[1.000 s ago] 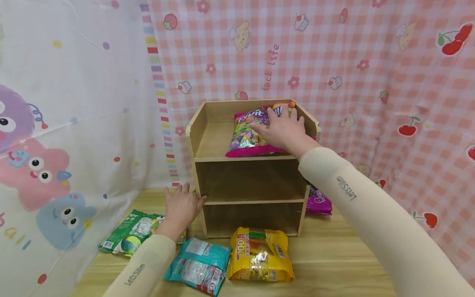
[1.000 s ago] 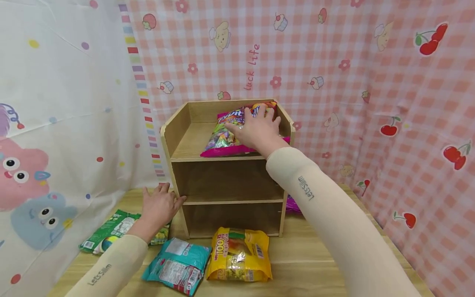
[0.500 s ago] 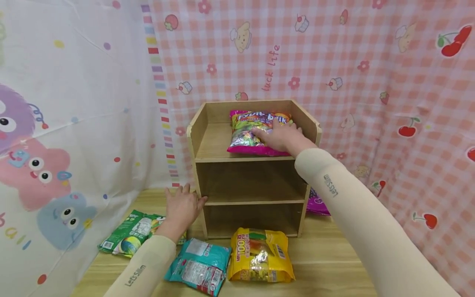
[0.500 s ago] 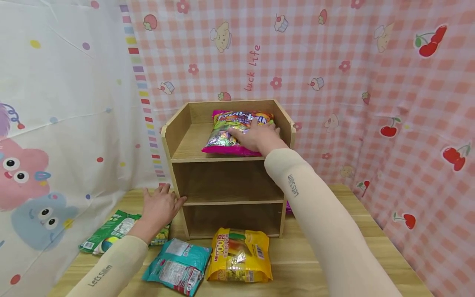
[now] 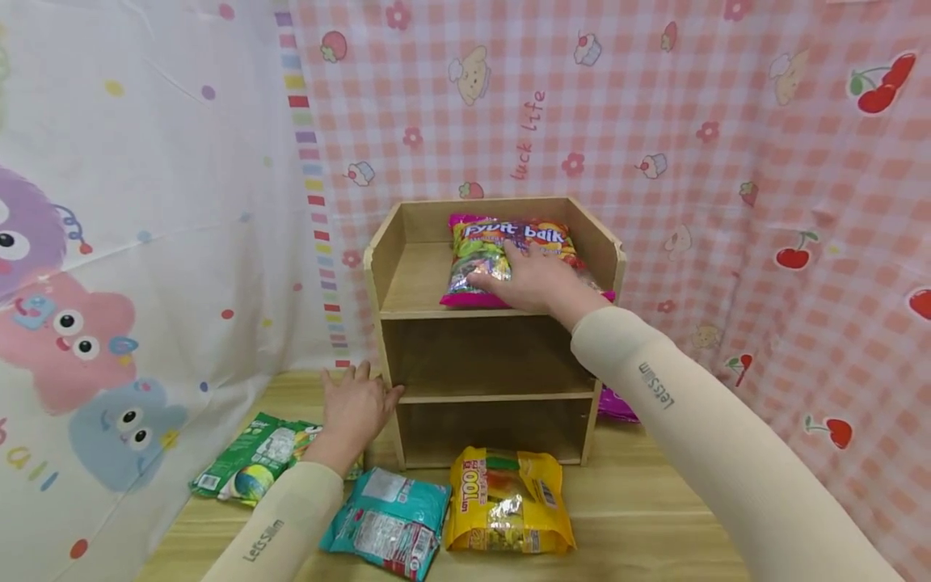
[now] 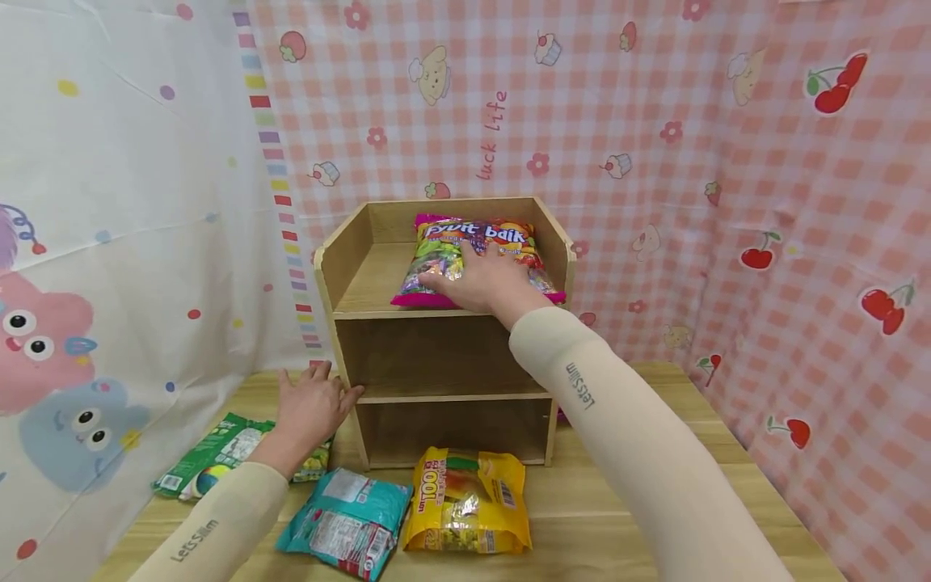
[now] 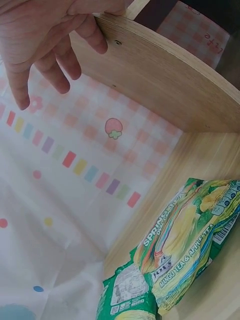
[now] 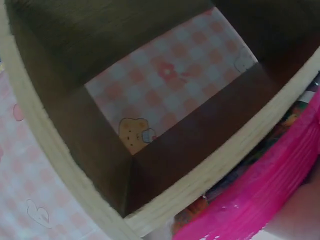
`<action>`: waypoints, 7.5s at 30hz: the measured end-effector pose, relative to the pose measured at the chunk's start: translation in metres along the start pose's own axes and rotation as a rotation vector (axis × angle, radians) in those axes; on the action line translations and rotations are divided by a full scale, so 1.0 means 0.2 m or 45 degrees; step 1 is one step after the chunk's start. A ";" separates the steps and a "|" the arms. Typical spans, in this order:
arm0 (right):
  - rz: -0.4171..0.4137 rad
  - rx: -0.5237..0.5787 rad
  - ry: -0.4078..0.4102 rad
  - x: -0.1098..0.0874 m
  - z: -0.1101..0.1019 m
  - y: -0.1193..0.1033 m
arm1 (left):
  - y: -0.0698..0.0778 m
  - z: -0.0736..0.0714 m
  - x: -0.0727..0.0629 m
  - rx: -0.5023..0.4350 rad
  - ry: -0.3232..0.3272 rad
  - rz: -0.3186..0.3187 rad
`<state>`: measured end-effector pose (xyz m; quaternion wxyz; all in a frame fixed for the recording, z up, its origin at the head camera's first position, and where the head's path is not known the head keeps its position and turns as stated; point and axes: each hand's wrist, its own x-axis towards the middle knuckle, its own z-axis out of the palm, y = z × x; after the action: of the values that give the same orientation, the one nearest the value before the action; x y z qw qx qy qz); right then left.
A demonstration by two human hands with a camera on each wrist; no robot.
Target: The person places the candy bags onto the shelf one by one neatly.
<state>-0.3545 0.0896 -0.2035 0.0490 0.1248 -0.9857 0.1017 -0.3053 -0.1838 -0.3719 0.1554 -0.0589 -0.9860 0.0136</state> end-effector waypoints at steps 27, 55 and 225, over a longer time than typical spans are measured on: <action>-0.138 -0.127 0.085 -0.08 0.03 0.00 | 0.01 0.00 -0.01 -0.005 0.016 0.011; -0.125 -0.188 0.103 -0.11 0.01 0.08 | 0.00 -0.01 -0.02 -0.029 0.067 0.018; 0.273 0.205 0.225 -0.45 0.71 0.65 | -0.13 0.10 -0.14 0.019 0.061 -0.050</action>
<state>-0.3112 0.2028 -0.3778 0.1143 0.0131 -0.9739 0.1955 -0.2871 -0.2132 -0.3980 0.1798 -0.0386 -0.9828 0.0165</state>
